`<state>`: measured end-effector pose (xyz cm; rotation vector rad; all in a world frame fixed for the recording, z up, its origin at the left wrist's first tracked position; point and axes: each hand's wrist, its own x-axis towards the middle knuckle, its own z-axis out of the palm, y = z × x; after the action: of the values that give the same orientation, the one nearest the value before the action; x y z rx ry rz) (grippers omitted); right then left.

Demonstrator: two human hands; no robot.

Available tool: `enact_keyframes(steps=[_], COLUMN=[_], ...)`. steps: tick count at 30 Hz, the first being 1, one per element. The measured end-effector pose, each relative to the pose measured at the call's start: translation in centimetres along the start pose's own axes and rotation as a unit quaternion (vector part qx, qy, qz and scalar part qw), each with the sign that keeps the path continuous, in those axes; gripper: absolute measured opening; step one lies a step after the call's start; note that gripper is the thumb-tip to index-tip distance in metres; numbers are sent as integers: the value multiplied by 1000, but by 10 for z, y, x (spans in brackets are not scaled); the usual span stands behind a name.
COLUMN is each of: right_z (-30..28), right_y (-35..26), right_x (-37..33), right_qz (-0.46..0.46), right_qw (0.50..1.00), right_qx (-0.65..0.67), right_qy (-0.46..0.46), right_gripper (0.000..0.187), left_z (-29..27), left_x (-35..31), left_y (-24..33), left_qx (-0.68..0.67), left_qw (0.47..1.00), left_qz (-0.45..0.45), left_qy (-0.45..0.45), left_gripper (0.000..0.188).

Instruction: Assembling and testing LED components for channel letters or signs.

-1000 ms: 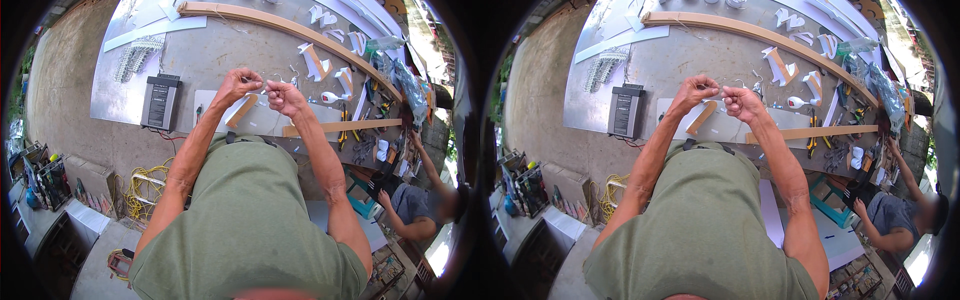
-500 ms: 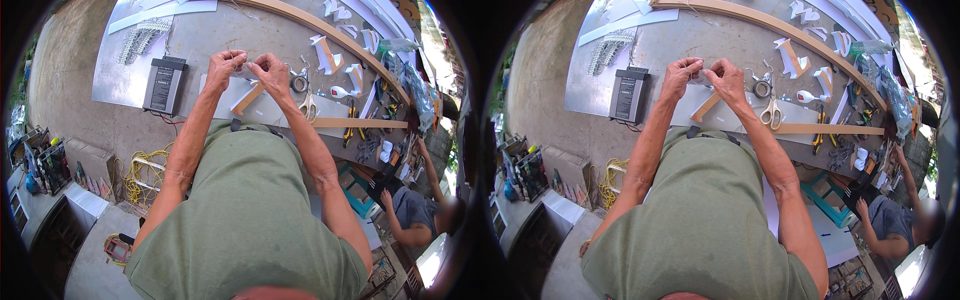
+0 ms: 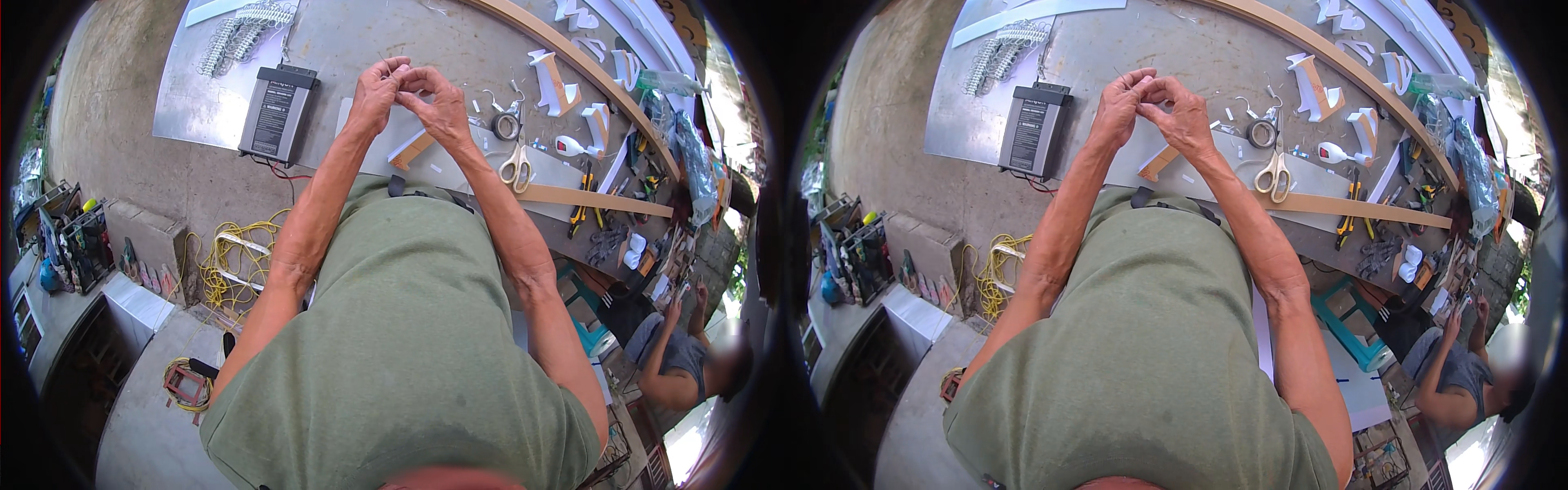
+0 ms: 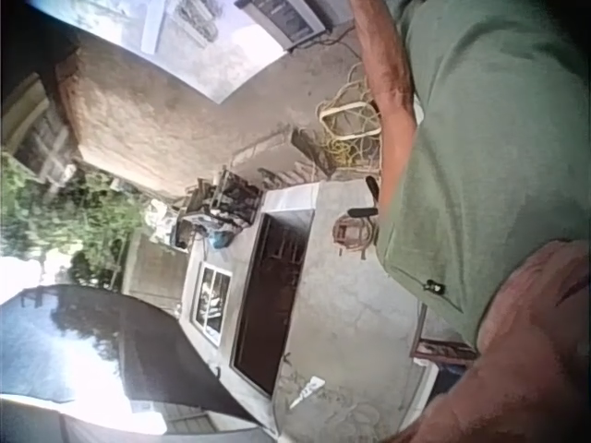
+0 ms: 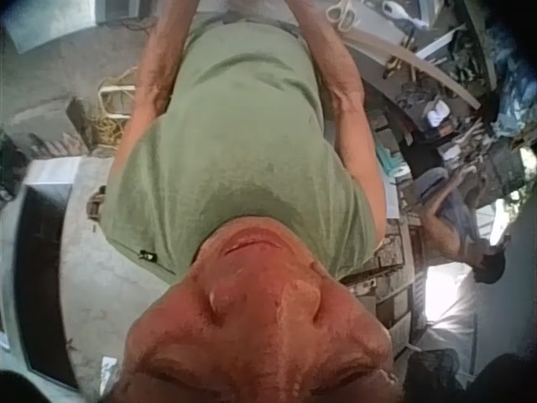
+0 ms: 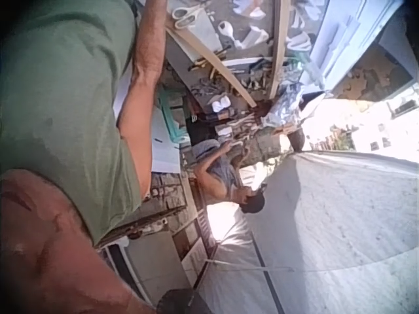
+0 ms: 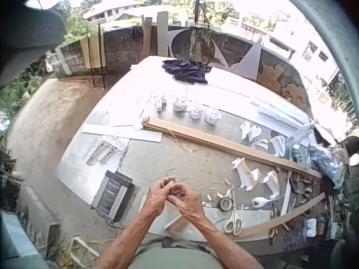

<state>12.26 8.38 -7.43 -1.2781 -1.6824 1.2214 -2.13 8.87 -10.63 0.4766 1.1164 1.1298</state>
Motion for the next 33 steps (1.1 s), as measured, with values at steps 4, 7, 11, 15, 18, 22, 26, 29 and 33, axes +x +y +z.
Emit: enact_keyframes(steps=[4,7,11,15,18,22,26,29,33], right_z=[5,3,-4,-8,-10,-5,-3,-3,-3], right_y=[4,10,14,18,13,14,16,16,10], right_x=[3,5,10,15,18,21,21,23,20], right_qz=[27,40,82,99,119,161,138,137,140], right_qw=[999,997,989,983,981,956,952,954,963], right_qx=[38,62,123,148,142,236,270,261,228], right_qy=[7,13,-19,-37,-62,-67,-47,-46,-41], right_gripper=[24,24,28,27,27,27,29,28,25], left_z=[-9,-20,-64,-87,-85,-86,-91,-92,-88], left_x=[-5,-24,-62,-95,-108,-107,-103,-103,-104], left_y=[5,22,39,33,20,-8,-20,-19,-5], left_qx=[74,166,303,393,570,622,605,606,532], left_qw=[997,980,923,885,796,736,744,737,807], left_qz=[31,76,148,159,143,217,223,239,171], left_qy=[15,85,186,193,145,156,178,179,193], left_gripper=[33,30,26,28,40,37,31,26,25])
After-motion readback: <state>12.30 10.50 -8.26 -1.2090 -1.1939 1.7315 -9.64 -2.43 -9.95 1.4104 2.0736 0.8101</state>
